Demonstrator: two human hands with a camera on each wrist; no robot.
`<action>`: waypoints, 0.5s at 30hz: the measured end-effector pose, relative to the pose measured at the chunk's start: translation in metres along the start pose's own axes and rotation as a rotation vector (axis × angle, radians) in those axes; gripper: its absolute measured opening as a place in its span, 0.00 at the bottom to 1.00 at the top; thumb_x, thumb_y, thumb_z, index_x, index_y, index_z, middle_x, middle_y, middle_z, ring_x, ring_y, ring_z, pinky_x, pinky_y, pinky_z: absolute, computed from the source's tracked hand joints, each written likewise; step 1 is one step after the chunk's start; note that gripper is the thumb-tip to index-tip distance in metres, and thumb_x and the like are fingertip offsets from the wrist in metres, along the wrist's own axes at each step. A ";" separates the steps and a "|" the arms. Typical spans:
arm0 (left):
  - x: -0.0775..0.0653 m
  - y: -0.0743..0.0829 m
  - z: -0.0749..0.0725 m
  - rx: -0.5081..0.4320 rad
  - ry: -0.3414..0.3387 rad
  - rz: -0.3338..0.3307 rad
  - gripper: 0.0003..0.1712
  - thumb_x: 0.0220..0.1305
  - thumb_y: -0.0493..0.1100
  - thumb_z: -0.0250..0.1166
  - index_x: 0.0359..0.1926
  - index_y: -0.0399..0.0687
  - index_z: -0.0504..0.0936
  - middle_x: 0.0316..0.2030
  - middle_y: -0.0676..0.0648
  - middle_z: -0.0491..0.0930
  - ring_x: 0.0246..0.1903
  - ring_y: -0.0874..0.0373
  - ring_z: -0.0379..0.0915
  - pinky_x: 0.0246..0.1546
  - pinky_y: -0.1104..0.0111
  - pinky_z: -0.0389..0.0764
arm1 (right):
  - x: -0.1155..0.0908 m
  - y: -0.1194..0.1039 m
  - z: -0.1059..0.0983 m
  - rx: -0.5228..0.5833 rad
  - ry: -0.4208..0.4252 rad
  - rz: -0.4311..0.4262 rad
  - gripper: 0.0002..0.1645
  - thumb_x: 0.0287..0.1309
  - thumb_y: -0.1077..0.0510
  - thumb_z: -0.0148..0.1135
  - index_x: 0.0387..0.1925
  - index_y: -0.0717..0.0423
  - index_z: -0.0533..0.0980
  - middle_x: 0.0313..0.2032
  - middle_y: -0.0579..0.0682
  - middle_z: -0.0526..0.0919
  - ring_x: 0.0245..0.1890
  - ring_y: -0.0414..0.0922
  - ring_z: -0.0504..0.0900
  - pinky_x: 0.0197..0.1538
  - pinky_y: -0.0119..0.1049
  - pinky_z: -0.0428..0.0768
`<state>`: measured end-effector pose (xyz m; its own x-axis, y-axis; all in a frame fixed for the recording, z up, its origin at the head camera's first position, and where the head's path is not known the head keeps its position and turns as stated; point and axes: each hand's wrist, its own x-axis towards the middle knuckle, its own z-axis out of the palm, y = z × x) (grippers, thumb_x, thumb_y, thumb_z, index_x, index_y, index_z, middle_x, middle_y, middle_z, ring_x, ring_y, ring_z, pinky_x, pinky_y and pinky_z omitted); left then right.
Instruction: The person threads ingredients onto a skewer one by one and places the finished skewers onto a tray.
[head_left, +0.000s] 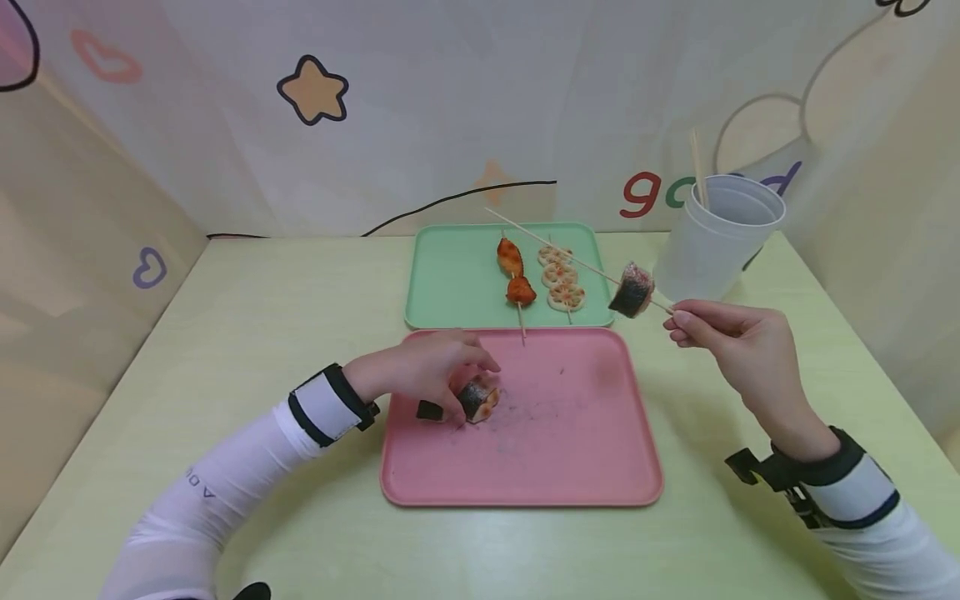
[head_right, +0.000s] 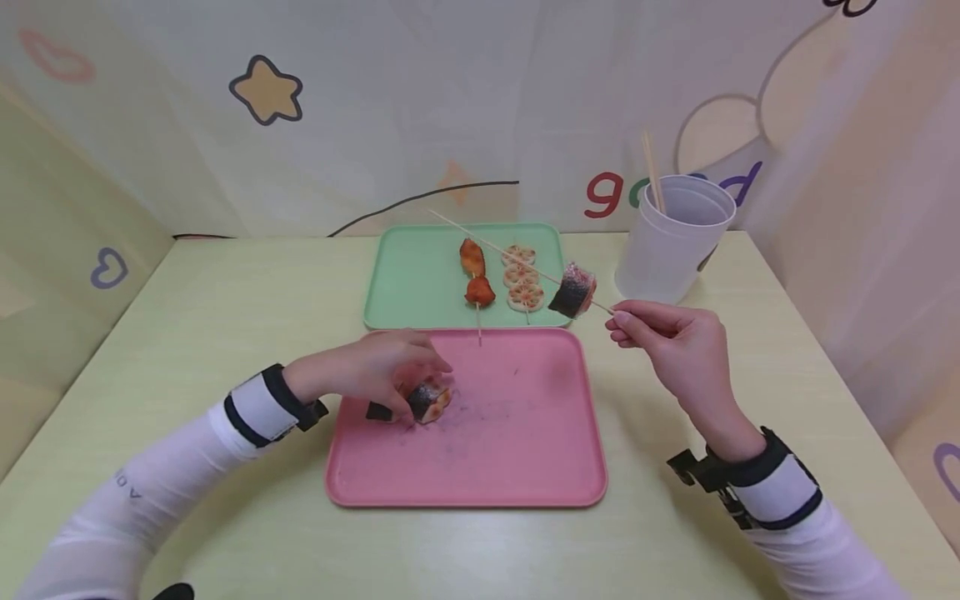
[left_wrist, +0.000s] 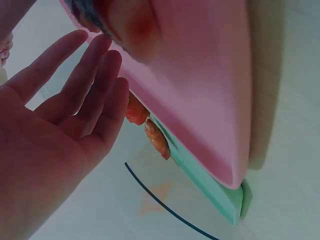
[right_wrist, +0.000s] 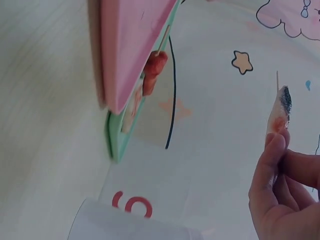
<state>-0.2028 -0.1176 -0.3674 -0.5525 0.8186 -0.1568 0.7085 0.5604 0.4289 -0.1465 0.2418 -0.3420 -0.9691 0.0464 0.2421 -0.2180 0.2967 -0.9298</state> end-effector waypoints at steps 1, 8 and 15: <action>0.000 0.000 0.001 0.004 -0.003 -0.004 0.39 0.39 0.49 0.80 0.56 0.46 0.78 0.50 0.48 0.76 0.50 0.57 0.69 0.46 0.67 0.75 | 0.000 0.001 -0.003 0.011 0.008 -0.001 0.18 0.56 0.62 0.65 0.45 0.72 0.78 0.28 0.38 0.87 0.28 0.35 0.86 0.36 0.25 0.82; -0.001 0.004 0.009 0.047 -0.014 0.011 0.30 0.44 0.43 0.78 0.51 0.46 0.81 0.44 0.49 0.76 0.45 0.58 0.71 0.43 0.70 0.76 | -0.002 0.005 -0.021 0.104 0.044 0.016 0.17 0.54 0.63 0.66 0.44 0.71 0.79 0.29 0.41 0.88 0.28 0.36 0.86 0.36 0.26 0.82; -0.002 0.006 0.014 0.082 0.011 0.035 0.26 0.47 0.40 0.75 0.50 0.45 0.82 0.44 0.49 0.76 0.44 0.60 0.72 0.43 0.72 0.76 | -0.002 0.005 -0.024 0.195 0.049 0.041 0.15 0.54 0.64 0.66 0.43 0.69 0.80 0.30 0.43 0.88 0.29 0.38 0.87 0.36 0.26 0.82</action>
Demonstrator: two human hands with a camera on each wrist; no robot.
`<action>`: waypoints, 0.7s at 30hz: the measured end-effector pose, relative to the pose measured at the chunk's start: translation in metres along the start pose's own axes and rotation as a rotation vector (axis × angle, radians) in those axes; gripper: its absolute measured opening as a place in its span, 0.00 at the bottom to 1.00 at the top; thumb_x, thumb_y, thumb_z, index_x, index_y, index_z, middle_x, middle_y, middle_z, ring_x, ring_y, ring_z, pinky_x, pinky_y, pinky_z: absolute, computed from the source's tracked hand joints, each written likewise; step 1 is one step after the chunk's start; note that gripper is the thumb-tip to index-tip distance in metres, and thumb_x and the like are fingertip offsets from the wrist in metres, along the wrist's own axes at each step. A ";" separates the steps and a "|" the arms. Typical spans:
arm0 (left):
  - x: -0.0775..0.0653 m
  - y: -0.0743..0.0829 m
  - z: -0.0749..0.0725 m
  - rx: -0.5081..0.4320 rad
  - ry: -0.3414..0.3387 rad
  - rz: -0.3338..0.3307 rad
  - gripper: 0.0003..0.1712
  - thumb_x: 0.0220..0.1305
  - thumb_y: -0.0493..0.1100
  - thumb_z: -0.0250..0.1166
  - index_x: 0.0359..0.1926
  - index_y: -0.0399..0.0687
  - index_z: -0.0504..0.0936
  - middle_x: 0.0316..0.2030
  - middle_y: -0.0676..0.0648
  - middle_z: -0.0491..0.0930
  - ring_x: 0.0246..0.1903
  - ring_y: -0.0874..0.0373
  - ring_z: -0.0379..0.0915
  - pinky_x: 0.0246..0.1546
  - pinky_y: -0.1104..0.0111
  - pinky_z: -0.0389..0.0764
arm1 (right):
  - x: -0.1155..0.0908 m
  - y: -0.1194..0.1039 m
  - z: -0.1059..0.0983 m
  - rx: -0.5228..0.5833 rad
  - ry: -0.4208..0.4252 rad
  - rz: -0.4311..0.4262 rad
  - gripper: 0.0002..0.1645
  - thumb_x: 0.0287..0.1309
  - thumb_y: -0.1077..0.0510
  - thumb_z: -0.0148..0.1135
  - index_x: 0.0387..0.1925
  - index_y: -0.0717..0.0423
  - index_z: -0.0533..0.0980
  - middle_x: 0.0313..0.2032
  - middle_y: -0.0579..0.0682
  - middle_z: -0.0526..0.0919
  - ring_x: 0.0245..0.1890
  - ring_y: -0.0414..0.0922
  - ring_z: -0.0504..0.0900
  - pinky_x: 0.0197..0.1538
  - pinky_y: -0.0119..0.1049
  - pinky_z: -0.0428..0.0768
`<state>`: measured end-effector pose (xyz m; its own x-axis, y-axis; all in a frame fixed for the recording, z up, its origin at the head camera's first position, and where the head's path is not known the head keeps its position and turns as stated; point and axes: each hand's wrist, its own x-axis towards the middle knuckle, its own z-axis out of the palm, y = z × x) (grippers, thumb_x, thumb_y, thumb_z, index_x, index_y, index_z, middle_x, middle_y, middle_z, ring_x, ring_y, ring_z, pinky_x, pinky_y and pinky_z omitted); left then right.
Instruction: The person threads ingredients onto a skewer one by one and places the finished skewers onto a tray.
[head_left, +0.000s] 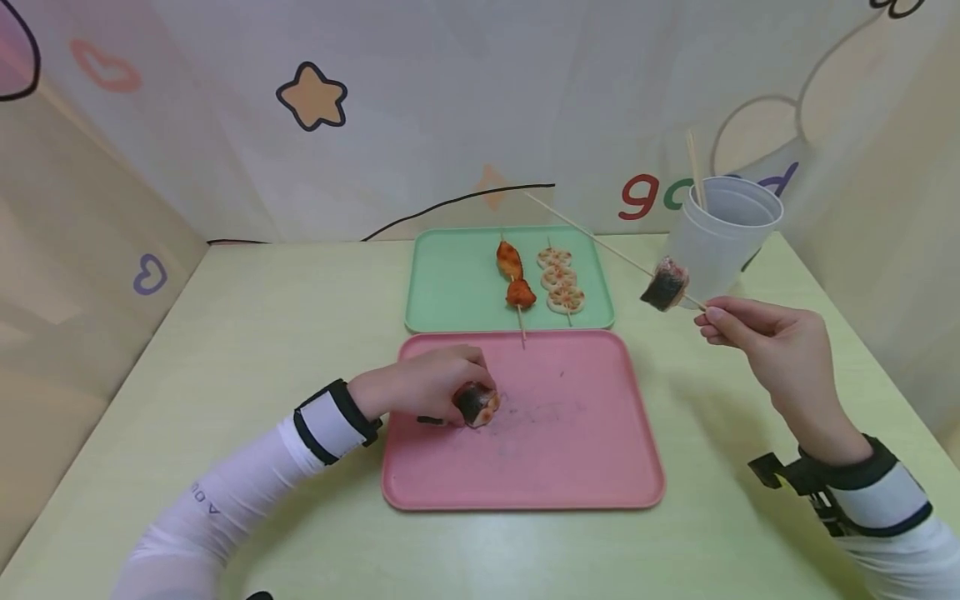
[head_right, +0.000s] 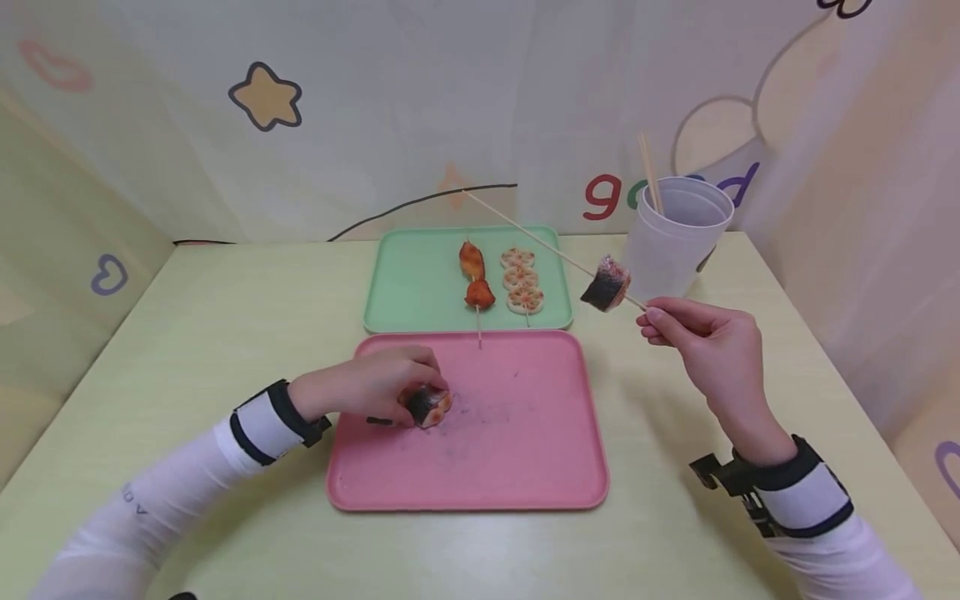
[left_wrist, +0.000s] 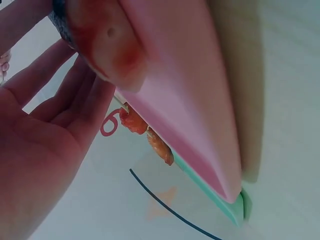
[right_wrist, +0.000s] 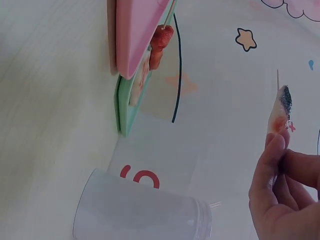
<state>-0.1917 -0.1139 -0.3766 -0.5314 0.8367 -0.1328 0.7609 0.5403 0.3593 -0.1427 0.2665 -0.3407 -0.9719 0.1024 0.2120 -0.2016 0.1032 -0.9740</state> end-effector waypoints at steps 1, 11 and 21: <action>0.000 0.000 0.000 -0.004 0.001 -0.005 0.26 0.46 0.40 0.76 0.50 0.46 0.82 0.44 0.49 0.76 0.44 0.60 0.72 0.43 0.72 0.76 | 0.000 0.000 0.000 0.003 0.000 -0.001 0.15 0.54 0.64 0.66 0.43 0.69 0.80 0.30 0.43 0.88 0.29 0.38 0.87 0.36 0.26 0.82; 0.002 -0.002 0.001 -0.019 0.042 -0.043 0.26 0.46 0.41 0.75 0.50 0.46 0.81 0.45 0.50 0.74 0.41 0.62 0.71 0.41 0.72 0.77 | 0.001 0.003 0.006 -0.012 -0.018 -0.007 0.16 0.54 0.64 0.66 0.44 0.70 0.79 0.30 0.43 0.88 0.29 0.37 0.87 0.36 0.27 0.82; 0.003 -0.006 -0.004 -0.048 0.082 -0.073 0.26 0.48 0.41 0.75 0.50 0.43 0.79 0.44 0.49 0.78 0.39 0.61 0.72 0.41 0.71 0.78 | 0.006 0.001 0.008 -0.043 -0.012 -0.013 0.15 0.55 0.62 0.66 0.43 0.67 0.80 0.30 0.42 0.88 0.29 0.37 0.86 0.36 0.26 0.82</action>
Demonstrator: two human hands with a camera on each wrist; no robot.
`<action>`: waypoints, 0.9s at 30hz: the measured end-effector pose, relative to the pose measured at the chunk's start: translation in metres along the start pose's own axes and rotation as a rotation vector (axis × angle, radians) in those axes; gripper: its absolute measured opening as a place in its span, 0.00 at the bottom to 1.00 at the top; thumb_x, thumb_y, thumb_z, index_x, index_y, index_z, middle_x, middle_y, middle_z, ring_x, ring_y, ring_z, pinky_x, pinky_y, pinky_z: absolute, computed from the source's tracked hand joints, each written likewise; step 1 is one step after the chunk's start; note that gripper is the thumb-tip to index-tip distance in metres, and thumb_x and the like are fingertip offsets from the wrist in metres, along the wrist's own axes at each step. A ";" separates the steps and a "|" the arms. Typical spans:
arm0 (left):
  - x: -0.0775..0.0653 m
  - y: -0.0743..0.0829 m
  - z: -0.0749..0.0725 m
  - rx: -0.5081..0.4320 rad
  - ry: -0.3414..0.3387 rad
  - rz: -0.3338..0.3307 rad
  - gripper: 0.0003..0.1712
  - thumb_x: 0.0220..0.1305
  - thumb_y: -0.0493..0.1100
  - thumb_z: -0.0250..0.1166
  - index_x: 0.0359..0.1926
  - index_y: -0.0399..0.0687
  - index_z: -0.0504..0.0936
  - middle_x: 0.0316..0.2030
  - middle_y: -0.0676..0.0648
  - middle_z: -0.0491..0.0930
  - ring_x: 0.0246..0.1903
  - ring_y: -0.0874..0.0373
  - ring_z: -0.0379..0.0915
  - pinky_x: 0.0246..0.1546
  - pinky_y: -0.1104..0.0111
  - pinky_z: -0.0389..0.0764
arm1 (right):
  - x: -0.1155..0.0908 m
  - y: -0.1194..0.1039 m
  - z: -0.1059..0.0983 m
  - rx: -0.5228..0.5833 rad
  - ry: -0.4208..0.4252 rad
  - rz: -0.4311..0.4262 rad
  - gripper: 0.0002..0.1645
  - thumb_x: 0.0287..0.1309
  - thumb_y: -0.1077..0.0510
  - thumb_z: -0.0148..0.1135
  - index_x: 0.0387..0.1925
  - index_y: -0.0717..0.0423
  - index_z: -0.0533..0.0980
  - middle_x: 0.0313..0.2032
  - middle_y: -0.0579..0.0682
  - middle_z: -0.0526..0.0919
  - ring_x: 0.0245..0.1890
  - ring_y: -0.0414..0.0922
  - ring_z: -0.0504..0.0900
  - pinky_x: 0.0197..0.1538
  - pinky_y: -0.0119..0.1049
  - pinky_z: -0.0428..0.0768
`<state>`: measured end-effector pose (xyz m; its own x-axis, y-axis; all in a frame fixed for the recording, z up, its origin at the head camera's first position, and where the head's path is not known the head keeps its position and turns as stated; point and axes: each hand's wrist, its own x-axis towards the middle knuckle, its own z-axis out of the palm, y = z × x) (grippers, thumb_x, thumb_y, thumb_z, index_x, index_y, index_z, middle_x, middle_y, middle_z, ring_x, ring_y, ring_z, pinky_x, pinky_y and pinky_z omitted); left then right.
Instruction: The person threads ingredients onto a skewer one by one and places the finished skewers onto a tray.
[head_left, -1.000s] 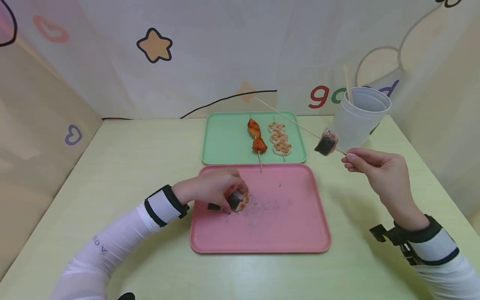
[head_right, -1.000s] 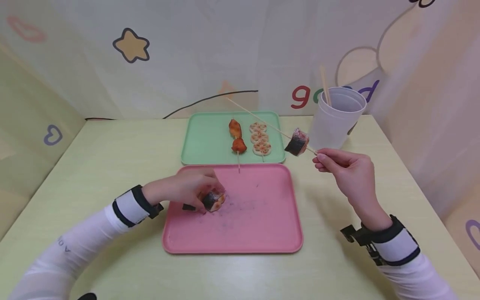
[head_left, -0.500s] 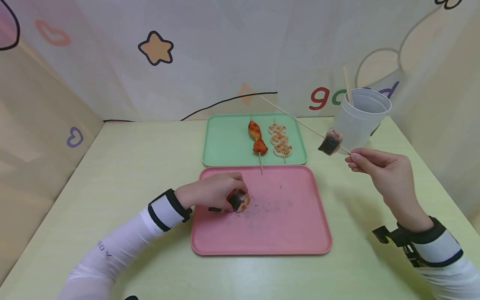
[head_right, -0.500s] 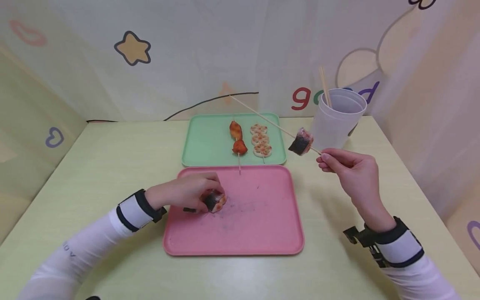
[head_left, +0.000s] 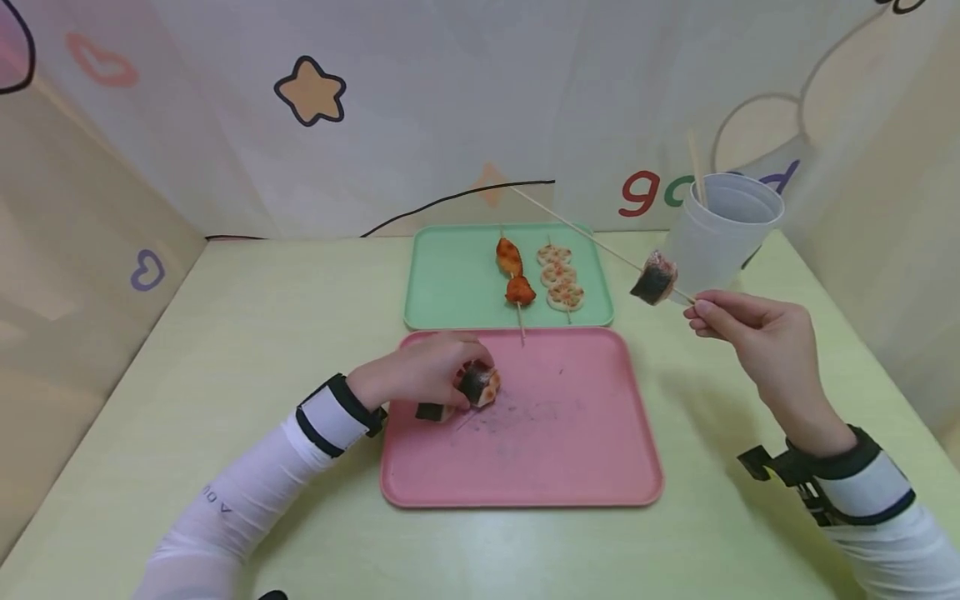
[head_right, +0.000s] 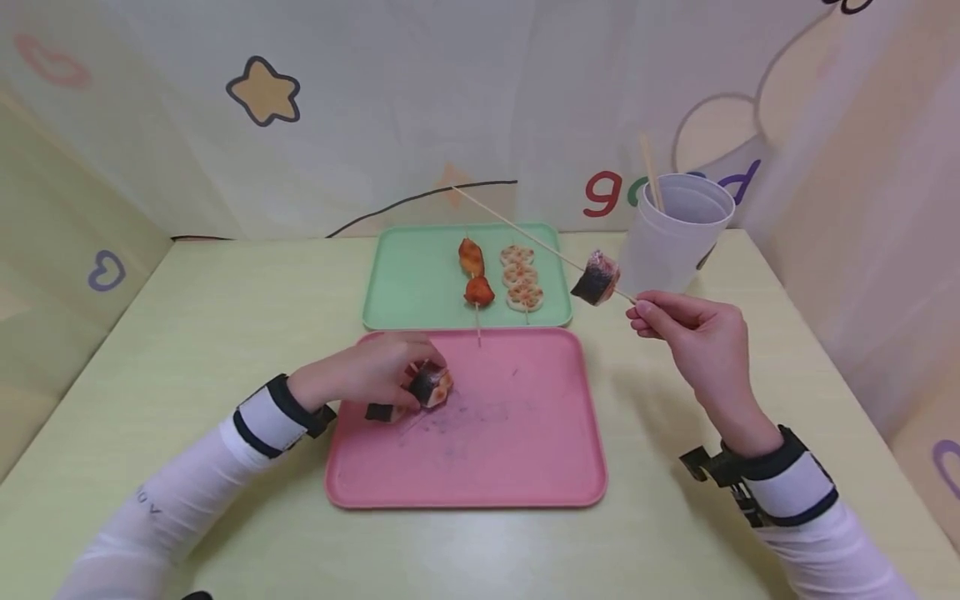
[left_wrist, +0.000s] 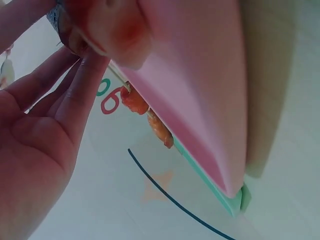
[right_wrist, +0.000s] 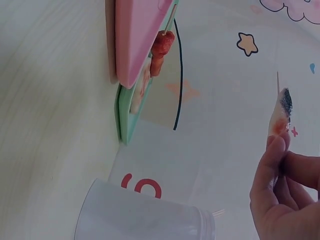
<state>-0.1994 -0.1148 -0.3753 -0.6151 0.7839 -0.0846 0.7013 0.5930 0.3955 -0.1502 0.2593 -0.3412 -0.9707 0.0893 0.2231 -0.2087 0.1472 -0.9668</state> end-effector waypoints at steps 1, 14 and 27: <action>0.000 -0.001 0.000 -0.004 0.003 0.001 0.27 0.48 0.41 0.75 0.50 0.43 0.78 0.44 0.49 0.79 0.39 0.61 0.72 0.40 0.71 0.78 | 0.001 0.000 0.000 0.002 0.000 -0.001 0.15 0.55 0.62 0.66 0.43 0.67 0.80 0.30 0.42 0.88 0.29 0.37 0.86 0.36 0.26 0.82; 0.000 -0.012 -0.013 -0.304 0.148 0.027 0.28 0.47 0.38 0.75 0.51 0.45 0.75 0.45 0.50 0.77 0.45 0.58 0.76 0.43 0.69 0.81 | 0.004 0.000 -0.003 0.063 0.015 0.006 0.15 0.54 0.62 0.66 0.42 0.67 0.81 0.29 0.44 0.88 0.29 0.37 0.87 0.35 0.27 0.82; -0.008 -0.016 -0.029 -0.995 0.311 0.012 0.30 0.48 0.28 0.71 0.54 0.43 0.74 0.53 0.43 0.75 0.44 0.52 0.78 0.41 0.68 0.81 | 0.002 -0.002 -0.006 0.058 0.010 0.040 0.18 0.54 0.61 0.66 0.46 0.67 0.79 0.31 0.43 0.88 0.31 0.37 0.87 0.38 0.26 0.82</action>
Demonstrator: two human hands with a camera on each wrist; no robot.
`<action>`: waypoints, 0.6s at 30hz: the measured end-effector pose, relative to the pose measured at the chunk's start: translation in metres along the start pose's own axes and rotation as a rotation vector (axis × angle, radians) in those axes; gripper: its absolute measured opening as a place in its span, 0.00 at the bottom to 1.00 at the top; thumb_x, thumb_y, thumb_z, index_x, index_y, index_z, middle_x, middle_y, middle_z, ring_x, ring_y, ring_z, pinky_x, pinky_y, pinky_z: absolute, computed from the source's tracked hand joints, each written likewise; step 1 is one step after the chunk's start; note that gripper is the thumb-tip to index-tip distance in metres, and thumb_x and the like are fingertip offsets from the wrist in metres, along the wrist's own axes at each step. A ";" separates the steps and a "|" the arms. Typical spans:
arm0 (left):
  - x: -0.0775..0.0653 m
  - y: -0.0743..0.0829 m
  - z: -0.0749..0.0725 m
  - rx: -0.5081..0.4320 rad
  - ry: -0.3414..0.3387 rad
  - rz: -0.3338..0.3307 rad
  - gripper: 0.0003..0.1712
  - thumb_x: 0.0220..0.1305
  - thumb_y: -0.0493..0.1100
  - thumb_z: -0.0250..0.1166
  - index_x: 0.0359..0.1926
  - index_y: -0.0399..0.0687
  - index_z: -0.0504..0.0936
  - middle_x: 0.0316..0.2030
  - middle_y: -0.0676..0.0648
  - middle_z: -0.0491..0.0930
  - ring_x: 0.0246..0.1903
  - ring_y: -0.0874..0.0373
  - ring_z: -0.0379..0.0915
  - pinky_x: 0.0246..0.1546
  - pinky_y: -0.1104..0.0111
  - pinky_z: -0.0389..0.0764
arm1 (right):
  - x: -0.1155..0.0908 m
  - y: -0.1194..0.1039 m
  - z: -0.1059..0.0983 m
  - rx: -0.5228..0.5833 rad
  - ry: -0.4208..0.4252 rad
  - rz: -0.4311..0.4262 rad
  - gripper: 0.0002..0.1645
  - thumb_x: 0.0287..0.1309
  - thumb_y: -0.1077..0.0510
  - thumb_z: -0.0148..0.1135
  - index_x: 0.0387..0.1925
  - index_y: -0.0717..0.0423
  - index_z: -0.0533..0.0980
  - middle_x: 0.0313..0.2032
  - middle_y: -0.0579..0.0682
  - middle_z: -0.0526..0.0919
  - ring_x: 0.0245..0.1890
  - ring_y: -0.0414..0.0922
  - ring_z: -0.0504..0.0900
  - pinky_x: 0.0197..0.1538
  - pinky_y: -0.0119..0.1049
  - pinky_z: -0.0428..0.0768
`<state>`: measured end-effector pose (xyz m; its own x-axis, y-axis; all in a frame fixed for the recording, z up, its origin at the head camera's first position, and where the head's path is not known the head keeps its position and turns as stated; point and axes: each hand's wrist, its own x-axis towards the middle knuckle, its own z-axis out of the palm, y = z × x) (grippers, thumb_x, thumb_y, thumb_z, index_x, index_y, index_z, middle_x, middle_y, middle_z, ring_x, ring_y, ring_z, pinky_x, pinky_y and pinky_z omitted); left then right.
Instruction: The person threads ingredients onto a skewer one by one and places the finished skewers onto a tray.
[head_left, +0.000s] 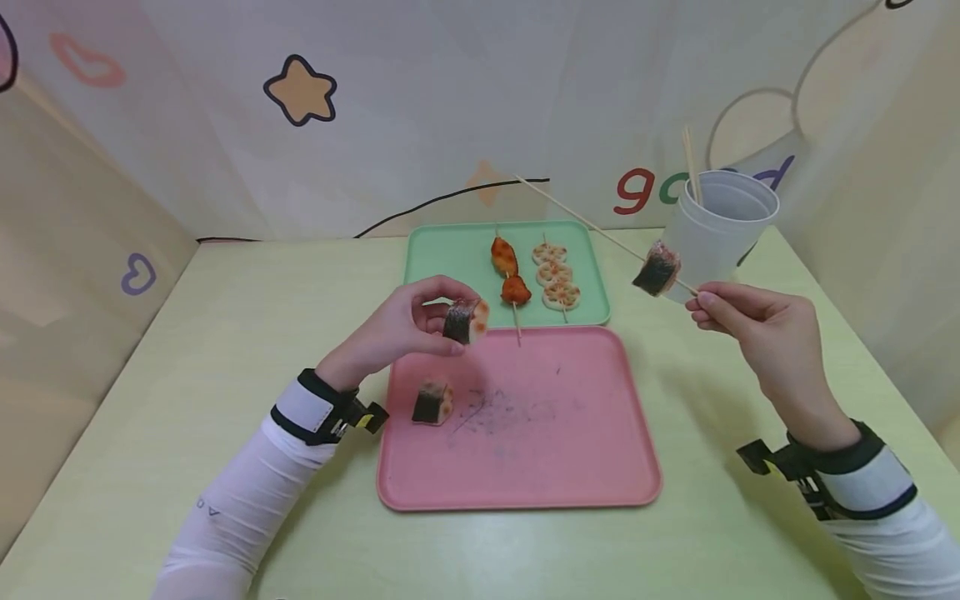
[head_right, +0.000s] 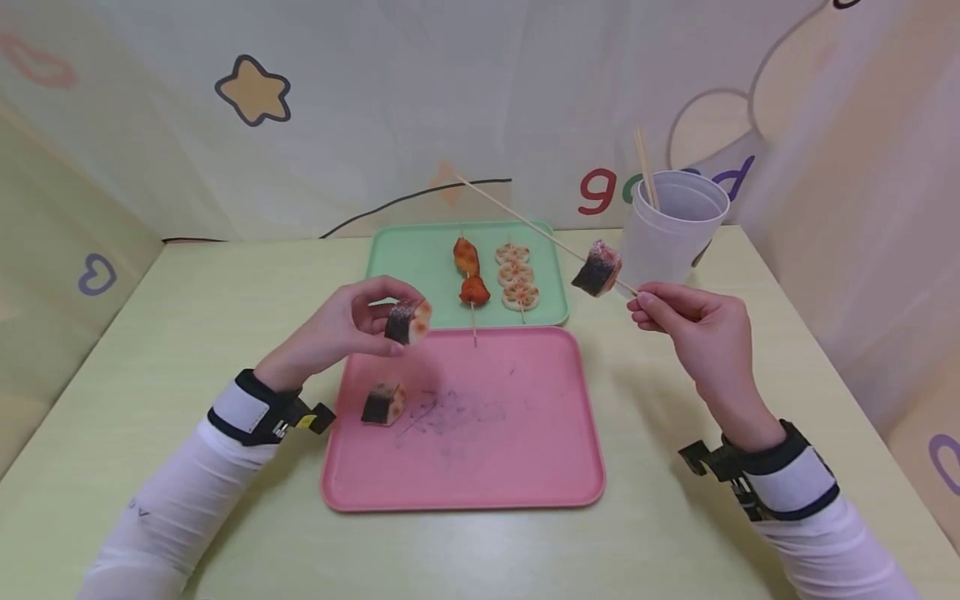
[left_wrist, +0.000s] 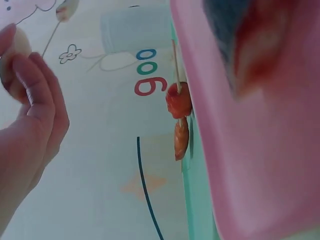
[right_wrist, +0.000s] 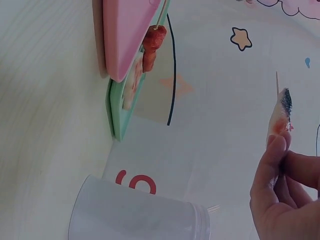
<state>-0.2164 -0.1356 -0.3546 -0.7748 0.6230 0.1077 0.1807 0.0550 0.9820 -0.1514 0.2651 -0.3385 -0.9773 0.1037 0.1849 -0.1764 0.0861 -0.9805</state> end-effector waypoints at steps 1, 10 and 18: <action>0.000 0.001 -0.001 -0.046 0.011 0.008 0.30 0.48 0.27 0.69 0.55 0.43 0.74 0.54 0.42 0.74 0.46 0.52 0.77 0.41 0.68 0.82 | 0.000 -0.001 0.000 0.000 -0.002 -0.004 0.17 0.55 0.61 0.66 0.45 0.67 0.80 0.31 0.43 0.88 0.30 0.37 0.86 0.38 0.26 0.82; 0.002 0.009 -0.002 -0.376 0.036 0.179 0.29 0.53 0.20 0.57 0.55 0.45 0.73 0.64 0.41 0.67 0.57 0.49 0.71 0.43 0.72 0.78 | -0.005 -0.003 0.006 0.012 -0.018 -0.025 0.15 0.55 0.62 0.66 0.44 0.66 0.80 0.31 0.44 0.88 0.30 0.38 0.86 0.37 0.27 0.82; 0.013 0.017 -0.004 -0.557 0.140 0.215 0.33 0.57 0.21 0.51 0.62 0.47 0.70 0.54 0.48 0.68 0.47 0.58 0.65 0.35 0.75 0.74 | 0.000 -0.009 0.016 -0.021 -0.035 -0.053 0.17 0.55 0.61 0.65 0.45 0.69 0.79 0.31 0.44 0.87 0.30 0.38 0.86 0.38 0.27 0.82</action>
<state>-0.2259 -0.1295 -0.3361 -0.8351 0.4645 0.2946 0.0272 -0.5000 0.8656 -0.1513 0.2485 -0.3303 -0.9702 0.0639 0.2337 -0.2258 0.1112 -0.9678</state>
